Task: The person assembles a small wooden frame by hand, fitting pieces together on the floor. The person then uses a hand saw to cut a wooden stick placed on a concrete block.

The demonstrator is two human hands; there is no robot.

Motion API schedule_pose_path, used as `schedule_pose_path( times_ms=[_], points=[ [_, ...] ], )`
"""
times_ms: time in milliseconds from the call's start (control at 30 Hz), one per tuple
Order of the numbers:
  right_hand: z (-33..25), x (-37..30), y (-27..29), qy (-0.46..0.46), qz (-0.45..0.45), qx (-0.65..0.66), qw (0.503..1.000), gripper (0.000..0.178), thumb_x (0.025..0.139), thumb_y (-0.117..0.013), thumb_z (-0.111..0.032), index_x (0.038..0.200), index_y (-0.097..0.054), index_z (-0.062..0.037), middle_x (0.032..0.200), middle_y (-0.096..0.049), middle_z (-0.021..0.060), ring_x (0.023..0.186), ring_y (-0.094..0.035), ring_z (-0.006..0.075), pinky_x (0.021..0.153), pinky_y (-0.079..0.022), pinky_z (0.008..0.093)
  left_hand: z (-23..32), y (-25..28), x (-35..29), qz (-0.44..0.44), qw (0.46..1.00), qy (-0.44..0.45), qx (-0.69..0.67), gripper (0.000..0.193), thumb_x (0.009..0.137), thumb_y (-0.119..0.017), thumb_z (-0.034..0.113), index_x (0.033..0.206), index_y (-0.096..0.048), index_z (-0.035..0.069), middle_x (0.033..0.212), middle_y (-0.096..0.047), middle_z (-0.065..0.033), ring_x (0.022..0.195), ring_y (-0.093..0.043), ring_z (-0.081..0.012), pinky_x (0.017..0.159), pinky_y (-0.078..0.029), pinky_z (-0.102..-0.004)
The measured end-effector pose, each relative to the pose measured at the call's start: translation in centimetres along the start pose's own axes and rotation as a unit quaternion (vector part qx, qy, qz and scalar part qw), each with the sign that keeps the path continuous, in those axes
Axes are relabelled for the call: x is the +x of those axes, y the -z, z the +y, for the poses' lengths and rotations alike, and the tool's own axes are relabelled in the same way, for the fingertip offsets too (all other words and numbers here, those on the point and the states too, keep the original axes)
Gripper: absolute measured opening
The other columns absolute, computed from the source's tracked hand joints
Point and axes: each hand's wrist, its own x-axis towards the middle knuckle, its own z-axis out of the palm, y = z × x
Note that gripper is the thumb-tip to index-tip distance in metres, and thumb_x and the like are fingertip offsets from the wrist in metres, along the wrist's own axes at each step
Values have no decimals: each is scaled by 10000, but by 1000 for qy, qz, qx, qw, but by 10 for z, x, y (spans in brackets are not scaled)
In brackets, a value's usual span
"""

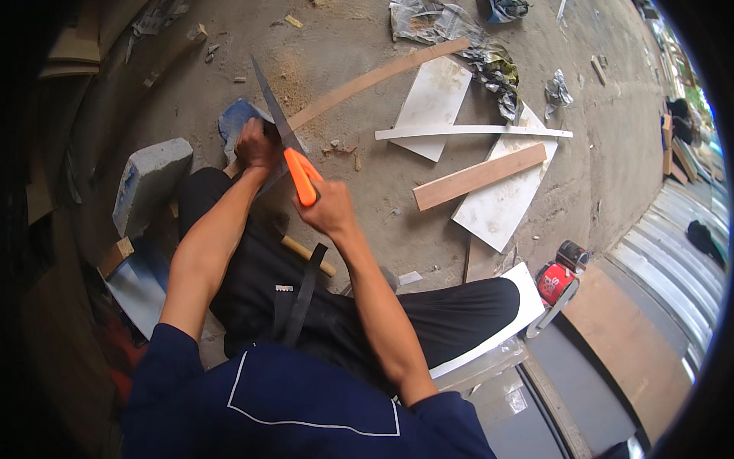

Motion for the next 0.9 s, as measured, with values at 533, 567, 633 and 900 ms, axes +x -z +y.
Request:
schedule_pose_path(
  times_ms=[533, 567, 633, 900],
  points=[
    [-37, -79, 71, -86, -63, 37, 994, 85, 709, -671, -80, 714, -615, -16, 592, -558, 155, 508, -585, 278, 525, -462, 325, -13, -1, 2, 12, 999, 23, 24, 176, 823, -528, 195, 687, -550, 86, 752, -560, -81, 740, -586, -299, 622, -463, -440],
    [-41, -71, 71, -84, -62, 30, 994, 105, 715, -678, -100, 728, -617, -15, 607, -568, 164, 533, -592, 306, 535, -468, 343, -15, -1, 3, 17, 999, 18, 32, 175, 823, -529, 196, 688, -552, 87, 752, -561, -79, 743, -587, -295, 622, -464, -438],
    [-45, -62, 67, -96, -59, 13, 993, 147, 726, -691, -138, 758, -622, -12, 637, -587, 183, 584, -606, 363, 555, -481, 379, -7, 3, 6, 12, 1000, 16, -3, 191, 835, -530, 207, 691, -549, 82, 746, -556, -90, 738, -589, -305, 637, -465, -442],
    [-56, -44, 52, -126, -64, 1, 990, 162, 757, -661, -159, 742, -631, -1, 622, -589, 189, 558, -601, 349, 552, -473, 371, -6, 7, -5, -2, 1000, -19, -10, 154, 766, -569, 187, 656, -534, 84, 703, -535, -78, 672, -566, -278, 583, -428, -409]
  ],
)
